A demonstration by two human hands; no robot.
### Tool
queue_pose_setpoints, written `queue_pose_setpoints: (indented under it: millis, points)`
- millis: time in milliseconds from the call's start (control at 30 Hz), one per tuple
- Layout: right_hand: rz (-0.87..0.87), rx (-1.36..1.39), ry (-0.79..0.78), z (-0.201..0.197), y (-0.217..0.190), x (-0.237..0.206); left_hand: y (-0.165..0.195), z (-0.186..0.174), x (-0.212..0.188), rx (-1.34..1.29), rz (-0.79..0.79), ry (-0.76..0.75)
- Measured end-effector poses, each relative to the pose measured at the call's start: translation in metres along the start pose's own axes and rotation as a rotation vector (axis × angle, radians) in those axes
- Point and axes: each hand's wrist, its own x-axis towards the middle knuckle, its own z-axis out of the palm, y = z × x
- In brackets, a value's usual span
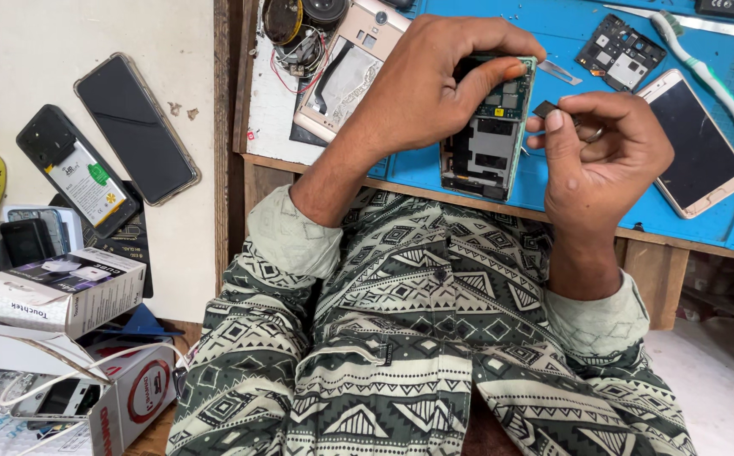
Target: The person works at a repair bench disassembling and reassembling a smartphone, prying components from the phone body by hand and fitting the frame back together. They then plug a charging cable into the reassembled phone, hold it while the realme boot screen appears, and set it down on the bench.
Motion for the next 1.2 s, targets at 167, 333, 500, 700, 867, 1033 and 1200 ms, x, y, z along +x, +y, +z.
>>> queue_pose_setpoints:
  millis: [167,333,500,700,867,1033,1200]
  points:
    - [-0.016,-0.023,-0.008,0.001,-0.003,0.007,-0.003,0.003,0.001,-0.023,-0.031,-0.028]
    - [-0.053,-0.058,-0.004,-0.002,0.000,0.008,-0.008,0.008,0.001,-0.005,0.009,-0.025]
    - [-0.076,-0.058,-0.010,-0.004,0.006,0.007,-0.012,0.013,0.000,-0.019,0.028,-0.019]
    - [-0.117,-0.052,-0.007,-0.004,0.011,0.006,-0.014,0.012,-0.001,0.005,0.046,-0.027]
    - [-0.099,-0.047,0.000,-0.004,0.012,0.005,-0.014,0.012,-0.002,0.011,0.054,-0.036]
    - [-0.085,-0.072,-0.008,-0.004,0.007,0.005,-0.016,0.013,-0.001,0.016,0.050,-0.034]
    - [-0.053,-0.138,-0.021,-0.004,-0.001,0.008,-0.013,0.012,0.000,0.048,0.050,-0.041]
